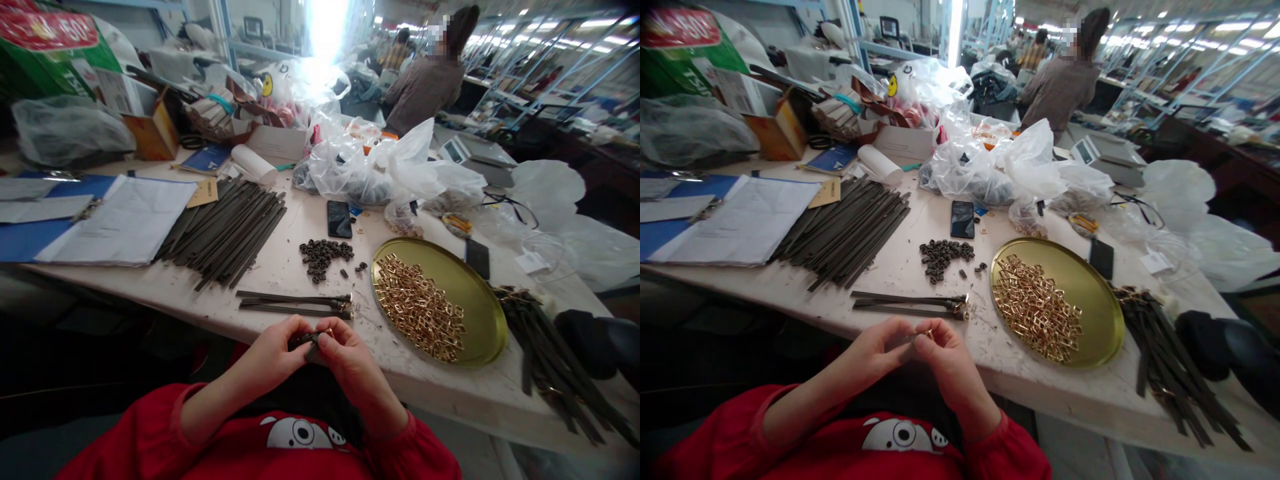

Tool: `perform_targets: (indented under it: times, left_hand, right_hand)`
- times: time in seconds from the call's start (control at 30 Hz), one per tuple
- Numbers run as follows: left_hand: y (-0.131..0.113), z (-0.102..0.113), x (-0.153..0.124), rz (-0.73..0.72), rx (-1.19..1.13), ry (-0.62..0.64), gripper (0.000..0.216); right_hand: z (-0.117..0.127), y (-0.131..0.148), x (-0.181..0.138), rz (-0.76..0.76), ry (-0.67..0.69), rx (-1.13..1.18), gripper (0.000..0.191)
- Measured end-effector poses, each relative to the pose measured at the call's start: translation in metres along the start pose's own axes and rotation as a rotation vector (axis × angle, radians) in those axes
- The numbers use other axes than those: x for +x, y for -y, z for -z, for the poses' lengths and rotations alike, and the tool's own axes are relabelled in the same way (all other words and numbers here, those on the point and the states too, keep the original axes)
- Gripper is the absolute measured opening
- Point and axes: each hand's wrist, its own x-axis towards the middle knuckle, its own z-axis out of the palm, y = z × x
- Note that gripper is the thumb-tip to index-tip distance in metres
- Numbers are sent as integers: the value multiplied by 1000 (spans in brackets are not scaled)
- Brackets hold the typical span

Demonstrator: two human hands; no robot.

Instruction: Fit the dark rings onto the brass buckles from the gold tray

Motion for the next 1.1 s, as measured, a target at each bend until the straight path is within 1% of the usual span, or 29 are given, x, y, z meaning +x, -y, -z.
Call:
perform_targets:
  times: [0.1, 0.27, 0.33, 0.47, 0.57, 0.63, 0.7, 0.8, 0.9, 1.03, 1.1]
  left_hand:
    - [2, -1, 1, 30, -11, -2, 15]
    - [2, -1, -3, 66, -18, 2, 14]
    - [1, -1, -4, 68, -20, 18, 13]
    - [2, -1, -4, 76, -23, 23, 10]
    - [3, -3, -4, 106, -21, 36, 7]
    - [3, -4, -3, 117, -25, 54, 9]
    - [3, -6, -2, 102, 10, 50, 14]
    - [3, -8, 0, 29, 84, 47, 18]
    - [2, -7, 2, -10, 79, 75, 20]
    - [0, -1, 2, 12, 40, 112, 25]
    - [0, 0, 2, 16, 18, 122, 28]
  right_hand:
    - [0, -3, 4, 55, -70, -7, 22]
    - [3, -8, 9, 105, -188, -36, 24]
    - [4, -10, 10, 148, -231, -102, 21]
    - [6, -14, 12, 297, -309, -289, 16]
    - [8, -15, 13, 343, -349, -348, 14]
    - [9, -16, 13, 388, -390, -393, 13]
    - [7, -16, 12, 454, -419, -482, 12]
    - [3, -18, 9, 519, -402, -609, 10]
    - [1, -18, 6, 477, -363, -583, 12]
    - [6, -15, 6, 290, -227, -387, 26]
    - [8, -15, 8, 193, -152, -279, 28]
